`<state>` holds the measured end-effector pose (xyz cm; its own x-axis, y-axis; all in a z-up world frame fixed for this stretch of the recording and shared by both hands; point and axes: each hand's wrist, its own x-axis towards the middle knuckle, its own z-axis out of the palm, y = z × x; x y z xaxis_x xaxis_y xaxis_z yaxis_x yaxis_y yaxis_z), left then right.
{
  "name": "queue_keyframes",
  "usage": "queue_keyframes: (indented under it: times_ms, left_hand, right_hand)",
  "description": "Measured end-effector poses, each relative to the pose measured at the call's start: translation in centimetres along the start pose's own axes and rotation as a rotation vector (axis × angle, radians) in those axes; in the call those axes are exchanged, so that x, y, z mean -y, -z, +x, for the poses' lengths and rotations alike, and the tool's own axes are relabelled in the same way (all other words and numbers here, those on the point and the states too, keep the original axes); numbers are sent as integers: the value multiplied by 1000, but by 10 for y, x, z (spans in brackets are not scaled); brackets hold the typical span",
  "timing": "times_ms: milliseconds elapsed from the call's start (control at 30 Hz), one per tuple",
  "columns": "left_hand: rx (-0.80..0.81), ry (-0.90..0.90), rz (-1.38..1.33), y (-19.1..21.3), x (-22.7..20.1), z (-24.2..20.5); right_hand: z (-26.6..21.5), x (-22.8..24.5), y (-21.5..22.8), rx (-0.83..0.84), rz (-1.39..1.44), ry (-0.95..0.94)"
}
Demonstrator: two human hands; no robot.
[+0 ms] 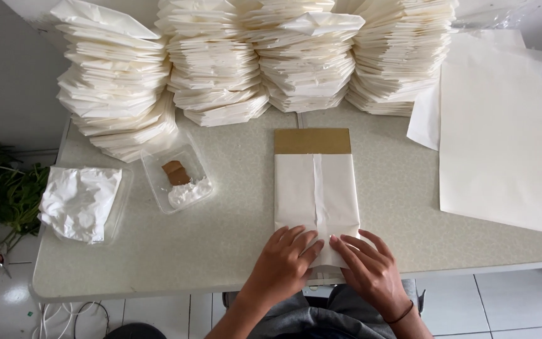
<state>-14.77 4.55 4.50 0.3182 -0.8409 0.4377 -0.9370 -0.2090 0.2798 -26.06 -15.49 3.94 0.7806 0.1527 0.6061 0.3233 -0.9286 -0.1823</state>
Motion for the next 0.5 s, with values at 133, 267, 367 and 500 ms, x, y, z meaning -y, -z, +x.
queue_keyframes:
  times_ms: [133, 267, 367, 500]
  left_hand:
    - [-100, 21, 40, -5, -4, 0]
    - [-105, 61, 29, -2, -8, 8]
    - [-44, 102, 82, -5, -8, 7]
    - [60, 189, 164, -4, -9, 4]
  right_hand:
    - [-3, 2, -3, 77, -17, -24]
    - [-2, 1, -12, 253, -158, -164]
    - [7, 4, -11, 279, -177, -222]
    - [19, 5, -7, 352, -133, -269]
